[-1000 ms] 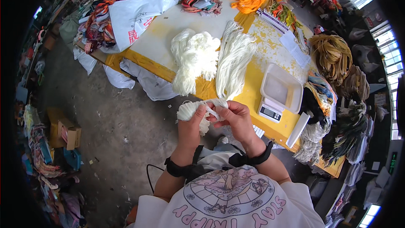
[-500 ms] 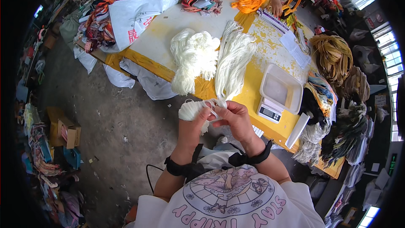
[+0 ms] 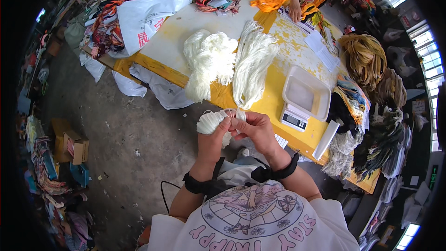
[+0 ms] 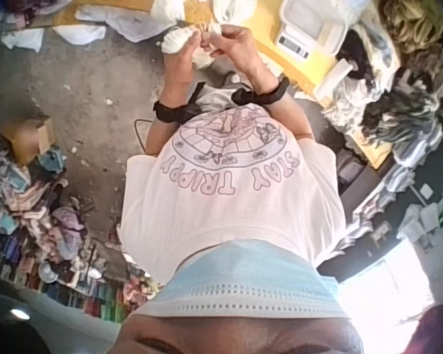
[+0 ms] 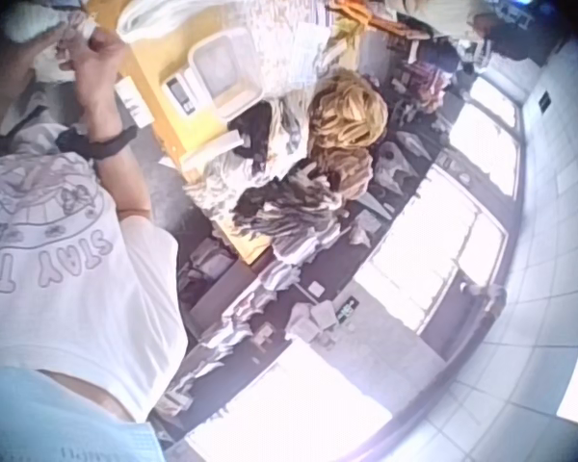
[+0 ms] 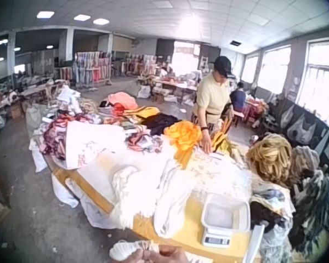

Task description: The person picks up a bundle of white yarn, wraps a small white tag around it, and weighs it on a digital scale. This process is repeated for several other bundles of yarn.

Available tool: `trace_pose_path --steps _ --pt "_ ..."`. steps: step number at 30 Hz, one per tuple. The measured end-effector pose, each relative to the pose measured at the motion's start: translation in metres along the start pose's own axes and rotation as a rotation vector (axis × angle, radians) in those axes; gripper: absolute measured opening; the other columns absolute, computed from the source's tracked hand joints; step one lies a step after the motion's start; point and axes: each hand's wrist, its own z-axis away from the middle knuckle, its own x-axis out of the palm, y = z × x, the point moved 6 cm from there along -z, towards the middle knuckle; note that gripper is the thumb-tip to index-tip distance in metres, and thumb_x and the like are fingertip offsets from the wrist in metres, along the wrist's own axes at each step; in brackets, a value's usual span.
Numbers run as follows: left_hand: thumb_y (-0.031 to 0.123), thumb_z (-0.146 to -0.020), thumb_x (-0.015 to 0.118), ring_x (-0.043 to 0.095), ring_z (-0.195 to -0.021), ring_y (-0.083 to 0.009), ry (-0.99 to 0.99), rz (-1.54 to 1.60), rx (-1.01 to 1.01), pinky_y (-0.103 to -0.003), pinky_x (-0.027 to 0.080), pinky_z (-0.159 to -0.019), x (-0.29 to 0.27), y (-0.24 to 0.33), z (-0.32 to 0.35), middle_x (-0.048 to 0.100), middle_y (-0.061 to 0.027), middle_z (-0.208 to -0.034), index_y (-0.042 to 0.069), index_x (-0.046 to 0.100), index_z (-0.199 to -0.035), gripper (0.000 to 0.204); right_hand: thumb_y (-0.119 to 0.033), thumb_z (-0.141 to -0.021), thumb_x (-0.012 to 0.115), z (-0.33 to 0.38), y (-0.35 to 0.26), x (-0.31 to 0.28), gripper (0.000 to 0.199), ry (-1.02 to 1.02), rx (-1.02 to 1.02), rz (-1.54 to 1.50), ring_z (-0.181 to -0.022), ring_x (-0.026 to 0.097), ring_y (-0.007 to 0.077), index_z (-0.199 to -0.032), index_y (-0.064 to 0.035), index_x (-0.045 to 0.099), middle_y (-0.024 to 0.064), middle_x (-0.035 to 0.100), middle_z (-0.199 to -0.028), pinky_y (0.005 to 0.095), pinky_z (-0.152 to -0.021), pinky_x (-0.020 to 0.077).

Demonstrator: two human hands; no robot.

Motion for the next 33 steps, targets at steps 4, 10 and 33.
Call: trace_pose_path --steps 4,10,33 --pt "0.014 -0.081 0.054 0.054 -0.07 -0.0084 0.014 -0.002 0.019 -0.021 0.042 -0.062 0.005 0.001 0.005 0.058 -0.0029 -0.08 0.0 0.058 -0.095 0.02 -0.019 -0.079 0.059 0.006 -0.001 -0.001 0.017 0.054 -0.032 -0.087 -0.066 0.055 0.005 -0.089 -0.0054 0.062 -0.0005 0.06 -0.073 0.0179 -0.054 0.0439" --pt "0.011 -0.081 0.055 0.055 -0.072 -0.0091 0.038 0.037 0.104 -0.022 0.044 -0.064 0.007 -0.001 0.008 0.06 -0.0046 -0.082 -0.002 0.059 -0.093 0.018 -0.019 -0.078 0.059 0.01 0.002 -0.004 0.017 0.039 -0.097 -0.033 -0.069 0.056 0.0058 -0.091 -0.0075 0.062 -0.0022 0.06 -0.077 0.0178 -0.055 0.0427" --pt "0.026 -0.087 0.044 0.028 -0.047 -0.0049 -0.234 0.984 -0.085 -0.025 0.032 -0.055 -0.151 -0.09 0.01 0.026 0.0063 -0.05 0.012 0.048 -0.08 0.017 -0.02 -0.073 0.059 0.056 -0.163 -0.082 0.023 -0.02 -0.183 -0.001 -0.038 0.038 0.0074 -0.083 -0.0017 0.051 0.0038 0.05 -0.059 0.0178 -0.033 0.0305"
